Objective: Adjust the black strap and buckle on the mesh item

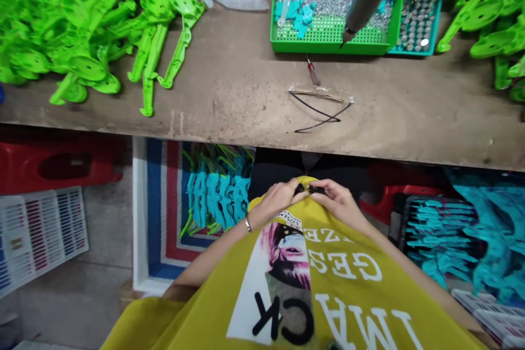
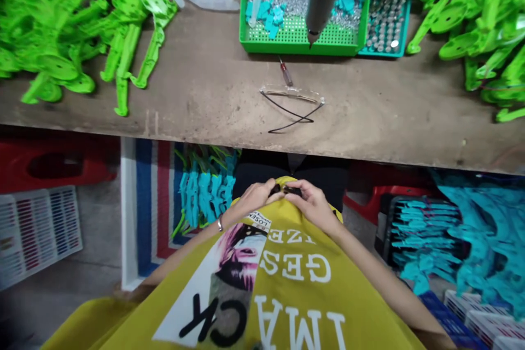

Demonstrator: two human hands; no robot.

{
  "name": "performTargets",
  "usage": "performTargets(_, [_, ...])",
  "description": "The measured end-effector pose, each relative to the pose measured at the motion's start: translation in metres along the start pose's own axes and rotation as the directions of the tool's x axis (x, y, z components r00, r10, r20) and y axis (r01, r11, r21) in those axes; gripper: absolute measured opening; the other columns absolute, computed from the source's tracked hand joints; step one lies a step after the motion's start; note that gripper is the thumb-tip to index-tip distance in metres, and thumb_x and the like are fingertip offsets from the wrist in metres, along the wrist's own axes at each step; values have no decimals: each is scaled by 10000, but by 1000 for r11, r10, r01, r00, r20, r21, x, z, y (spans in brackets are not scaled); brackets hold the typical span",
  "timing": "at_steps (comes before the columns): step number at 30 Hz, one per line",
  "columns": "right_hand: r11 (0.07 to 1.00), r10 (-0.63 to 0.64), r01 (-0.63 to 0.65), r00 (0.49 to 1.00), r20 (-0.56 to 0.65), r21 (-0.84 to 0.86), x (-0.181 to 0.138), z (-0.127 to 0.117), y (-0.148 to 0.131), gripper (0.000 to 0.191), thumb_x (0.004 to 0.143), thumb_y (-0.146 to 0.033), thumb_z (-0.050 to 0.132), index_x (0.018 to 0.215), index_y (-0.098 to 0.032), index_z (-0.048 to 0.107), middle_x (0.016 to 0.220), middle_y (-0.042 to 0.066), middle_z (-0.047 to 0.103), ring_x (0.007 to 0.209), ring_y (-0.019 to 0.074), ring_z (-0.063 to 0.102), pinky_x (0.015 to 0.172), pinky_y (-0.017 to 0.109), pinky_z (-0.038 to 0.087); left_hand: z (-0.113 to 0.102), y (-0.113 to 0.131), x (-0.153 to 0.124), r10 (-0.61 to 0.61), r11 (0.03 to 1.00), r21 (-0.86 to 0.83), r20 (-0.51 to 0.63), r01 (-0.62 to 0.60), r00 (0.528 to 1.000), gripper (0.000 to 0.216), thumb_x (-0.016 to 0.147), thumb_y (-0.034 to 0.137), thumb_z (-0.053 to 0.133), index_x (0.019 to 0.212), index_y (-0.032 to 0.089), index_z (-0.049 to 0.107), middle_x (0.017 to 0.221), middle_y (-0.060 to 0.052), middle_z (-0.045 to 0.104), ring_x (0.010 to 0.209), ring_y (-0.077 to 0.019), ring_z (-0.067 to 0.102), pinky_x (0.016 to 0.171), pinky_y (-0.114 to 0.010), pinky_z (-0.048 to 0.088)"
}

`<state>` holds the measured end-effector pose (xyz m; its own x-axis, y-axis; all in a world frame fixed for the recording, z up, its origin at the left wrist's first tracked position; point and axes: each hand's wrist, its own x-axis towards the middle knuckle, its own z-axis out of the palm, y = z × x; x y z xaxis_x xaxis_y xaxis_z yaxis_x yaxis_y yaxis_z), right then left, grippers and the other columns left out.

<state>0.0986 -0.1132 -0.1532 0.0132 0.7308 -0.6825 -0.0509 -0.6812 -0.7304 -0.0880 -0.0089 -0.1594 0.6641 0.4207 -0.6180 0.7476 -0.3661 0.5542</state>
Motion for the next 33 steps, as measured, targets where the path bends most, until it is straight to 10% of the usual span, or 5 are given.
performTargets(12, [940,-202,242,963,182,-241,3,-4,9,726,899,-700,510,1194,-42,598,1197,54,487,1137,-119,468,1049,-46,388,-3,-1,-3,163,979,105,125,-176,979,440,1040,524,449,1206,125,531,1095,-121,705,1004,-305,708,759,-335,505])
performTargets(24, [937,-81,176,950,302,-302,2,1,2,847,947,-561,483,1640,-232,124,1393,52,331,1262,-79,386,1097,-4,401,3,-3,-1,270,953,98,152,-286,951,555,1049,502,443,1412,82,419,1141,-169,697,1040,-328,705,771,-355,513])
performTargets(33, [980,-101,148,947,306,-132,5,-6,13,818,938,-610,486,1576,-171,222,1310,66,388,1213,-85,408,1043,-40,410,14,-15,-2,287,955,52,66,-290,956,527,1044,616,347,1160,125,497,928,-88,678,849,-240,697,657,-294,431])
